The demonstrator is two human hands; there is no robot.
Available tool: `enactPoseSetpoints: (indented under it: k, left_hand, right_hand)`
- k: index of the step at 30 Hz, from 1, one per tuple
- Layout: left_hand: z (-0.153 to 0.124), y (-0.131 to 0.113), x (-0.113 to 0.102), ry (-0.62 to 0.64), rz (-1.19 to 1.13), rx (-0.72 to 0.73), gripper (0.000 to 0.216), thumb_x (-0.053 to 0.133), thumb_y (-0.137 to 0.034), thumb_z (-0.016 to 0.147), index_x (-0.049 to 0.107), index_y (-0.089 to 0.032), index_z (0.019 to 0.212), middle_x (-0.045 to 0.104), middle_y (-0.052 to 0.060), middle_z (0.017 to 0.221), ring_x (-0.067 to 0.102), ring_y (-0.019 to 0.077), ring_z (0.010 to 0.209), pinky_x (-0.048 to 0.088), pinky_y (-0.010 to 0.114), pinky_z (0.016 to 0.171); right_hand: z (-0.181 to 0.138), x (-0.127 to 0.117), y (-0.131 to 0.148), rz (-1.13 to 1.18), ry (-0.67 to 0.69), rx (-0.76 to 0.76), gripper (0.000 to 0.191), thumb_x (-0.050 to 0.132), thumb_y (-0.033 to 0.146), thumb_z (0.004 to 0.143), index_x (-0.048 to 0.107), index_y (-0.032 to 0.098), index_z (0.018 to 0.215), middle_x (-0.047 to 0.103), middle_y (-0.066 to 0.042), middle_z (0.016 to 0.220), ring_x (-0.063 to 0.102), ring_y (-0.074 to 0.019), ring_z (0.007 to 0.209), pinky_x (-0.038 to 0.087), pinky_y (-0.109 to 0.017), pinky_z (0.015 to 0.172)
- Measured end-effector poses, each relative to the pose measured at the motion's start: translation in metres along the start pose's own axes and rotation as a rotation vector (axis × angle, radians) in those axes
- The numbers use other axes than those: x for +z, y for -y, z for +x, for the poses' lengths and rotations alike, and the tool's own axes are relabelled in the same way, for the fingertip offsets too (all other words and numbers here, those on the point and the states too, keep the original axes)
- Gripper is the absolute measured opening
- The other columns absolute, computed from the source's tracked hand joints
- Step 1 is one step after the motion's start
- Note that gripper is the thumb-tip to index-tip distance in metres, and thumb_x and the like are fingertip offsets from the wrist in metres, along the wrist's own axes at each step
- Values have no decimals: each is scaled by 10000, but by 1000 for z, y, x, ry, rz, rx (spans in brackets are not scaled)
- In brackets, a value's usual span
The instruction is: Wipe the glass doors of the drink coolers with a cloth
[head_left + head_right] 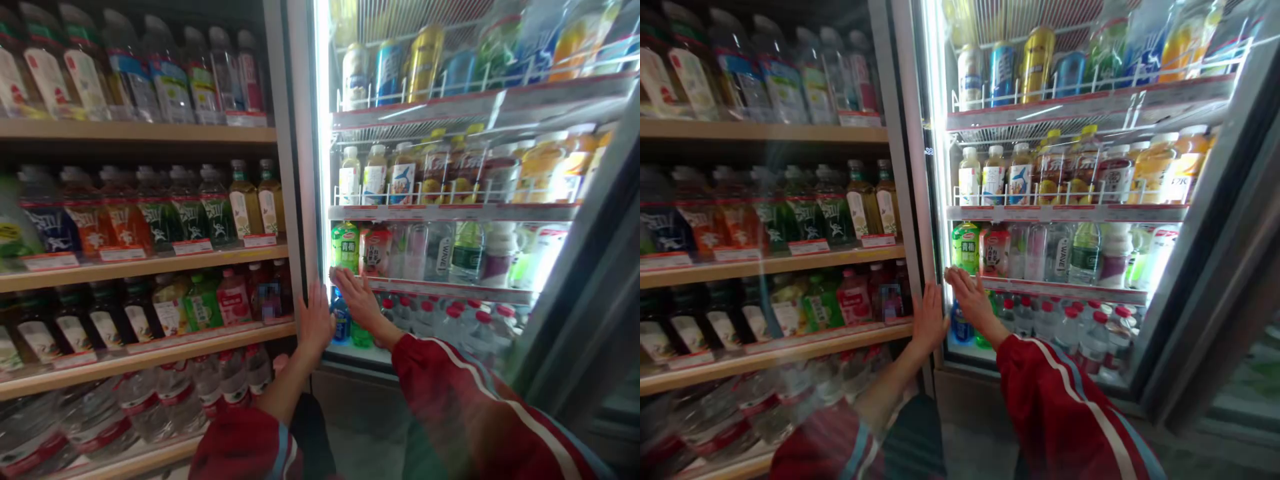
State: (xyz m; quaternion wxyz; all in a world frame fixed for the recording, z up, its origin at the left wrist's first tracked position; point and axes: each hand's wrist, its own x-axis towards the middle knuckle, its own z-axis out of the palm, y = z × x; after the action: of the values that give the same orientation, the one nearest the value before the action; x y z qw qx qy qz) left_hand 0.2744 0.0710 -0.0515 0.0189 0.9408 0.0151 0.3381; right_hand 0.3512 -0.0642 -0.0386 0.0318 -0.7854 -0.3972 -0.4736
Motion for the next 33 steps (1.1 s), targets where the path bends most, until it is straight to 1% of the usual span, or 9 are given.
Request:
enactPoseSetpoints:
  k: [8,10,12,14,16,20,26,30,33]
  left_hand:
    - [-11,-18,-9,42,-211,-18,720,559,-130,745,315,-90,1421,226,179,1535,153,281,1439,125,582,1144]
    - [-8,-23,-14,58,-494,-118,706,555,-100,722,360,-115,1401,230,144,1542,148,256,1444,75,548,1162]
    - [-1,-29,-19,90,-925,-334,627,529,-100,738,431,-141,1357,279,108,1534,178,224,1440,87,487,1178]
    - [8,-36,-22,144,-1286,-538,482,471,-159,813,499,-152,1294,415,101,1467,308,211,1395,221,432,1158]
    - [16,-43,-24,210,-1446,-605,389,375,-242,891,558,-142,1220,587,113,1303,503,210,1259,396,390,1059]
    - [19,-57,-25,310,-1618,-626,355,374,-302,910,620,-135,1105,709,96,1034,663,185,998,511,316,895]
    - [10,-63,-20,428,-1716,-665,227,560,-333,796,653,-138,865,714,68,826,674,190,844,528,309,794]
    - [4,-59,-19,558,-1650,-658,174,556,-298,733,625,-140,715,674,62,682,662,201,729,524,325,682]
    - [1,-55,-19,571,-1552,-638,160,507,-251,721,627,-145,726,679,65,703,662,207,728,517,358,693]
  right_hand:
    - [1,-3,-8,16,-5,97,670,376,43,835,273,208,1476,399,-86,1480,296,-250,1399,198,-528,1138]
    - [2,-4,0,54,-34,182,664,357,31,824,313,206,1463,398,-91,1481,295,-244,1401,212,-520,1136]
    - [5,-8,10,119,-87,294,677,339,31,815,307,211,1467,365,-91,1499,274,-236,1411,226,-503,1138]
    - [7,-13,20,217,-144,358,687,335,46,818,274,217,1480,333,-88,1516,256,-232,1419,256,-481,1135]
    - [4,-16,27,331,-190,371,678,337,67,827,255,204,1487,332,-98,1514,275,-232,1411,302,-456,1123]
    - [-17,-23,33,465,-133,372,706,386,115,804,217,135,1489,360,-167,1486,342,-247,1377,363,-468,1083]
    - [-48,-45,26,320,61,393,831,583,304,711,266,152,1463,341,-204,1487,304,-363,1377,279,-661,1027]
    - [-57,-44,21,312,91,315,691,514,218,764,346,161,1432,355,-196,1483,395,-309,1335,401,-547,977]
    - [-59,-36,17,255,83,242,617,421,135,814,373,209,1425,440,-151,1442,431,-260,1315,412,-490,985]
